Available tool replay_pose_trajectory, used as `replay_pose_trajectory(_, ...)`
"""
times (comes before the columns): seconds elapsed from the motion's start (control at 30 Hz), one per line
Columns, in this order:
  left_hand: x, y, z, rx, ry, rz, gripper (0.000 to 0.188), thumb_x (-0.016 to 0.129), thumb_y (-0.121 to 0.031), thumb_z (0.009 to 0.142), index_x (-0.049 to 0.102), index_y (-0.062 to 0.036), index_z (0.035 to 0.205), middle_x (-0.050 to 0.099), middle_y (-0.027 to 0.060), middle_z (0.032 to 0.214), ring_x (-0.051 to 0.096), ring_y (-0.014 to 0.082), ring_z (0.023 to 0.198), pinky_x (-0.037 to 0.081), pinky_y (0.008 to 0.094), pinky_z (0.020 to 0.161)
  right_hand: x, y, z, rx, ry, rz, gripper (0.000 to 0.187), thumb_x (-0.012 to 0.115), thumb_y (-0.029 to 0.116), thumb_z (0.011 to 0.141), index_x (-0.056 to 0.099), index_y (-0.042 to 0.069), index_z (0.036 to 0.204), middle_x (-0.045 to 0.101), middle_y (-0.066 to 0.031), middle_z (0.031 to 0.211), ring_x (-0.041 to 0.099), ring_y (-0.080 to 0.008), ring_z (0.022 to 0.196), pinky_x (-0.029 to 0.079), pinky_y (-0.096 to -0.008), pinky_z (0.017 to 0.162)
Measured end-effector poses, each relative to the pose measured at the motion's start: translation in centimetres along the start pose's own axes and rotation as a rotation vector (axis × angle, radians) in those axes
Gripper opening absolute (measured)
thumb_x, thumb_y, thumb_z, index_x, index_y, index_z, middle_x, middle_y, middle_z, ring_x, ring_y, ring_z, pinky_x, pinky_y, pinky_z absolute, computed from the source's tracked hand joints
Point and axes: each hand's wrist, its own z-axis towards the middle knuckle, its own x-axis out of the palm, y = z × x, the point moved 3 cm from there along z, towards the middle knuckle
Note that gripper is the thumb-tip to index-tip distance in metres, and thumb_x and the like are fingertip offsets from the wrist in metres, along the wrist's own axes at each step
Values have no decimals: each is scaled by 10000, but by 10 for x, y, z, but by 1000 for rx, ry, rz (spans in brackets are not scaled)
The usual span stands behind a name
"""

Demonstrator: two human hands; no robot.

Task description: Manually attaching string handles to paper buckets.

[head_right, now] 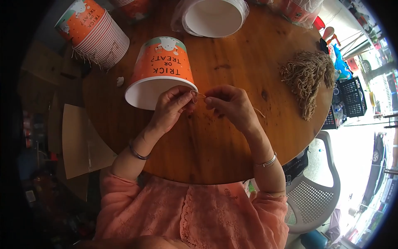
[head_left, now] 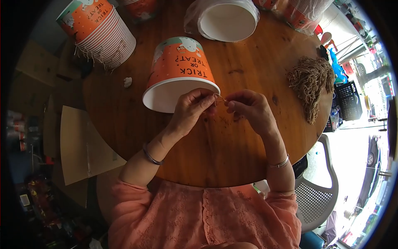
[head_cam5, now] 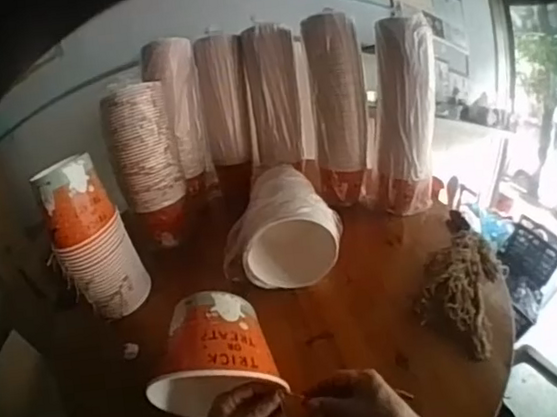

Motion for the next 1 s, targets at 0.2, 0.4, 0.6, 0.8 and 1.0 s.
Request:
replay_pose_trajectory(0.2,4,-1,-1,-7,-8,5,161,581,-172,975,627,-27,1029,641,28,887,594,99,724,478,242,631,-1,-7,1,-59,-40,4,147,688,113,872,684,0,967,673,-31,779,619,-74,673,507,-219,572)
replay_pose_trajectory(0.4,5,-4,-1,100,-12,151,129,595,-129,960,634,-20,1018,649,22,850,604,95,712,493,227,643,-2,3,-2,-78,-124,-85,135,702,126,868,679,2,916,655,-8,744,578,-47,641,478,-208,551)
replay_pose_trajectory(0.6,4,-14,-3,440,-111,778,104,641,-60,918,628,4,998,651,25,825,618,91,714,515,256,618,-12,6,-4,-211,-183,-98,109,701,110,866,661,9,881,652,1,739,560,-38,630,465,-211,555)
replay_pose_trajectory(0.8,6,-18,-6,-50,49,205,199,617,-189,957,627,4,913,615,16,769,576,74,655,442,236,532,-3,16,-15,-607,-293,-608,100,713,75,806,668,63,895,607,-38,781,606,-175,694,495,-298,598)
replay_pose_trajectory(1.0,13,-9,-7,-10,58,-30,188,591,-168,969,656,5,1006,605,6,764,553,62,645,432,208,553,16,28,-27,-838,-82,-774,119,714,63,773,679,96,882,569,-54,796,602,-261,736,504,-361,611)
